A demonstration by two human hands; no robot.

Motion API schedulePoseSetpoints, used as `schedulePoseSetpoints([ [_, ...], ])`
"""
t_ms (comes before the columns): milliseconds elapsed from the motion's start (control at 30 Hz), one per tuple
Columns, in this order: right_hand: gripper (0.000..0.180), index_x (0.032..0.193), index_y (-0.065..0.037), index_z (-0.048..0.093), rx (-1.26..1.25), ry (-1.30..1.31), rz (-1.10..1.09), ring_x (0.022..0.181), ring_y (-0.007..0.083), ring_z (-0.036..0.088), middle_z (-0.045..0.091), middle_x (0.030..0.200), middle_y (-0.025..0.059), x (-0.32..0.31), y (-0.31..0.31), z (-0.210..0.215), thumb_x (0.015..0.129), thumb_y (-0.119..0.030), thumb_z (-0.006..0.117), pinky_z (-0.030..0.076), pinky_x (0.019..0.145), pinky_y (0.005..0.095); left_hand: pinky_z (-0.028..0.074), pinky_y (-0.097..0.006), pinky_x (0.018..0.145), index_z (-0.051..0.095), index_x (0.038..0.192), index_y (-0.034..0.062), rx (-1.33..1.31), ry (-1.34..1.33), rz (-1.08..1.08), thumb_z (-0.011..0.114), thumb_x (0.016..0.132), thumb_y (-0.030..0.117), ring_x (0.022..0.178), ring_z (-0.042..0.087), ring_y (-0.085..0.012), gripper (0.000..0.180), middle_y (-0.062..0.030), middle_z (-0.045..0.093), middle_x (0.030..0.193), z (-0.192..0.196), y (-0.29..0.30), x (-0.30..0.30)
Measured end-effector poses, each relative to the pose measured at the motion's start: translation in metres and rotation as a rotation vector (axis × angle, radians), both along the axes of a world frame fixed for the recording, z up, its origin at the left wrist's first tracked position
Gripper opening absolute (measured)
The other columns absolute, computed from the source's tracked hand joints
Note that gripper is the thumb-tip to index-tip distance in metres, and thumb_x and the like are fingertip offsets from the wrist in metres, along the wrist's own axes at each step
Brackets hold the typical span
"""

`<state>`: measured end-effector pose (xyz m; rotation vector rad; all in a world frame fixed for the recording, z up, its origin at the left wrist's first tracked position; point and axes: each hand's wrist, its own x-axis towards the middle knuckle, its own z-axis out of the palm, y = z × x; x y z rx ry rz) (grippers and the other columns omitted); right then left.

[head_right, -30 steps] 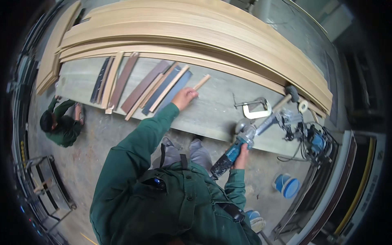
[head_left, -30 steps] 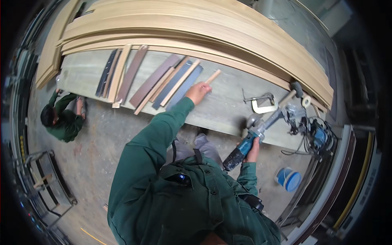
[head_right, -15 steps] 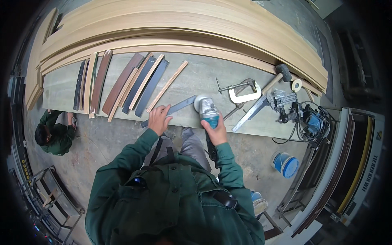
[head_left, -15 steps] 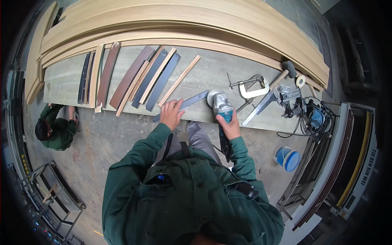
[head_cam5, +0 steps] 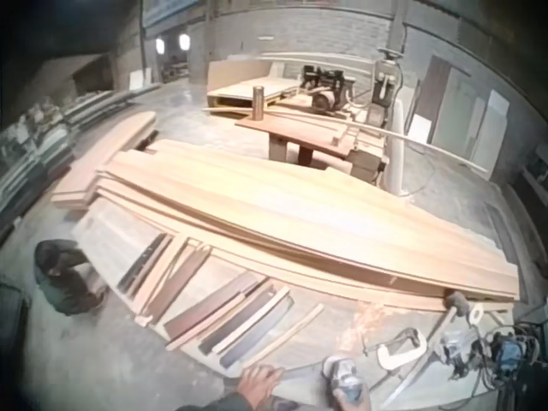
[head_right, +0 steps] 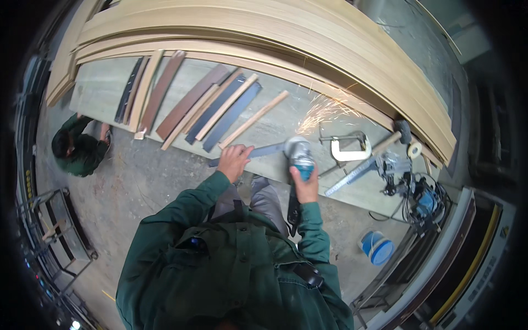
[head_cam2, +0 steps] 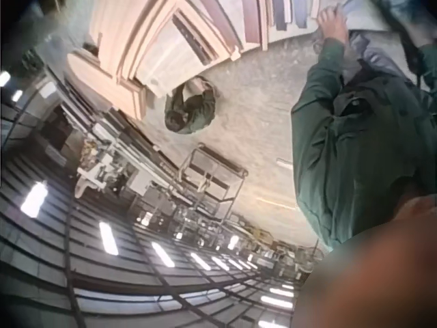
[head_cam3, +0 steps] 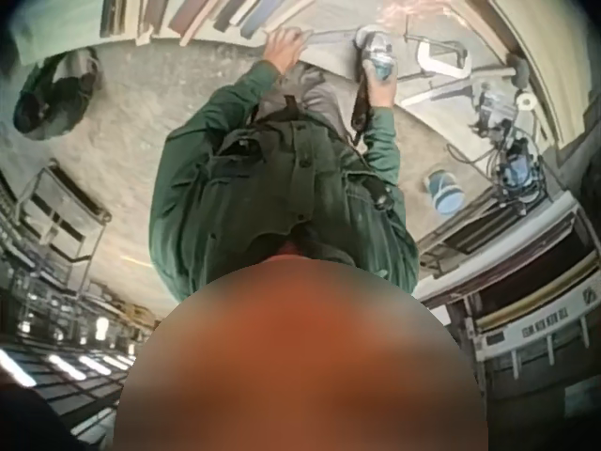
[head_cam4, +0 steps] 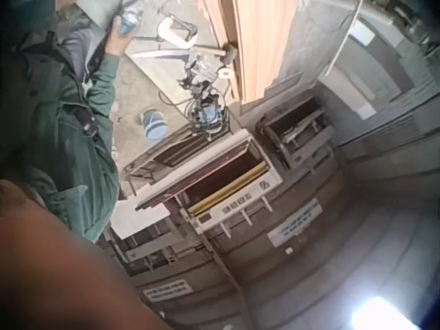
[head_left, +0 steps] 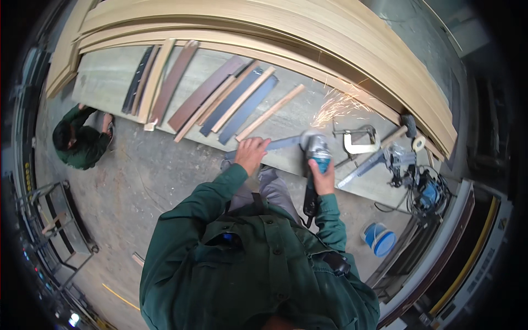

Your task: Using a handheld angle grinder with a sanding disc to smooth the edges of various furniture strips on a workbench.

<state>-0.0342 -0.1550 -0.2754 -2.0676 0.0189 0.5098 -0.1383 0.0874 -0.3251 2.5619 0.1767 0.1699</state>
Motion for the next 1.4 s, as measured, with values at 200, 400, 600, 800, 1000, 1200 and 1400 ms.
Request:
schedulePoseSetpoints([
  [200, 0.062, 0.123, 0.004, 0.054, 0.038, 0.061, -0.361, 0.092, 0.0209, 0.06, 0.062, 0.107, 0.0149, 0.007, -0.029, 0.0, 0.085, -0.045, 0.067, 0.049, 0.081, 0.0324, 0.037, -0.041, 0.084, 0.054, 0.125, 0.0114, -0.026, -0.073, 0.065, 0.061, 0.083, 0.018, 0.096, 0.049, -0.0287, 0.043, -0.0093, 0.051, 0.104, 0.029, 0.021, -0.009],
  [400, 0.052, 0.114, -0.003, 0.047, 0.545, 0.223, -0.453, 0.059, 0.0272, 0.062, 0.06, 0.079, 0.0134, 0.0, -0.03, -0.002, 0.093, -0.05, 0.052, 0.055, 0.052, 0.0382, 0.039, -0.043, 0.083, 0.051, 0.13, 0.0138, 0.268, -0.115, 0.485, 0.062, 0.084, 0.02, 0.1, 0.05, -0.0296, 0.047, -0.0108, 0.052, 0.11, 0.049, 0.174, 0.002],
  [600, 0.064, 0.112, 0.0, 0.051, 0.704, 0.404, -0.464, 0.062, 0.0294, 0.064, 0.062, 0.082, 0.0159, -0.04, -0.032, -0.006, 0.09, -0.06, 0.049, 0.055, 0.055, 0.038, 0.04, -0.042, 0.092, 0.049, 0.131, 0.0106, 0.291, -0.012, 0.453, 0.067, 0.08, 0.021, 0.111, 0.048, -0.0312, 0.055, -0.0124, 0.05, 0.12, 0.015, 0.212, -0.006],
  [800, 0.069, 0.098, 0.0, 0.057, 0.726, 0.404, -0.445, 0.065, 0.0285, 0.065, 0.063, 0.08, 0.0131, -0.041, -0.028, 0.004, 0.087, -0.067, 0.046, 0.055, 0.058, 0.0377, 0.043, -0.043, 0.092, 0.054, 0.129, 0.0138, 0.098, 0.148, 0.637, 0.068, 0.081, 0.029, 0.11, 0.051, -0.0295, 0.053, -0.0097, 0.053, 0.116, -0.022, 0.218, -0.014],
  [1000, 0.068, 0.102, -0.002, 0.055, 0.765, 0.414, -0.423, 0.067, 0.0291, 0.066, 0.064, 0.083, 0.0138, -0.05, -0.029, 0.006, 0.088, -0.068, 0.044, 0.056, 0.059, 0.038, 0.043, -0.042, 0.094, 0.057, 0.126, 0.0132, -0.025, 0.24, 0.608, 0.071, 0.079, 0.025, 0.111, 0.052, -0.0324, 0.05, -0.0142, 0.054, 0.115, -0.015, 0.236, -0.001],
  [1200, 0.068, 0.101, -0.001, 0.055, 0.747, 0.359, -0.424, 0.066, 0.0288, 0.066, 0.064, 0.081, 0.0136, -0.052, -0.03, 0.007, 0.088, -0.067, 0.044, 0.056, 0.058, 0.0379, 0.046, -0.047, 0.085, 0.053, 0.115, 0.0092, -0.014, 0.207, 0.654, 0.068, 0.081, 0.022, 0.101, 0.059, -0.0392, 0.039, -0.0181, 0.057, 0.113, 0.026, 0.222, 0.006],
  [1400, 0.066, 0.1, -0.001, 0.056, 0.747, 0.324, -0.395, 0.067, 0.0286, 0.066, 0.063, 0.082, 0.0137, -0.054, -0.034, 0.008, 0.088, -0.065, 0.046, 0.056, 0.059, 0.0379, 0.046, -0.045, 0.086, 0.049, 0.117, 0.0045, -0.194, 0.062, 0.575, 0.057, 0.09, 0.029, 0.103, 0.057, -0.0426, 0.037, -0.0266, 0.06, 0.11, 0.059, 0.211, -0.025],
])
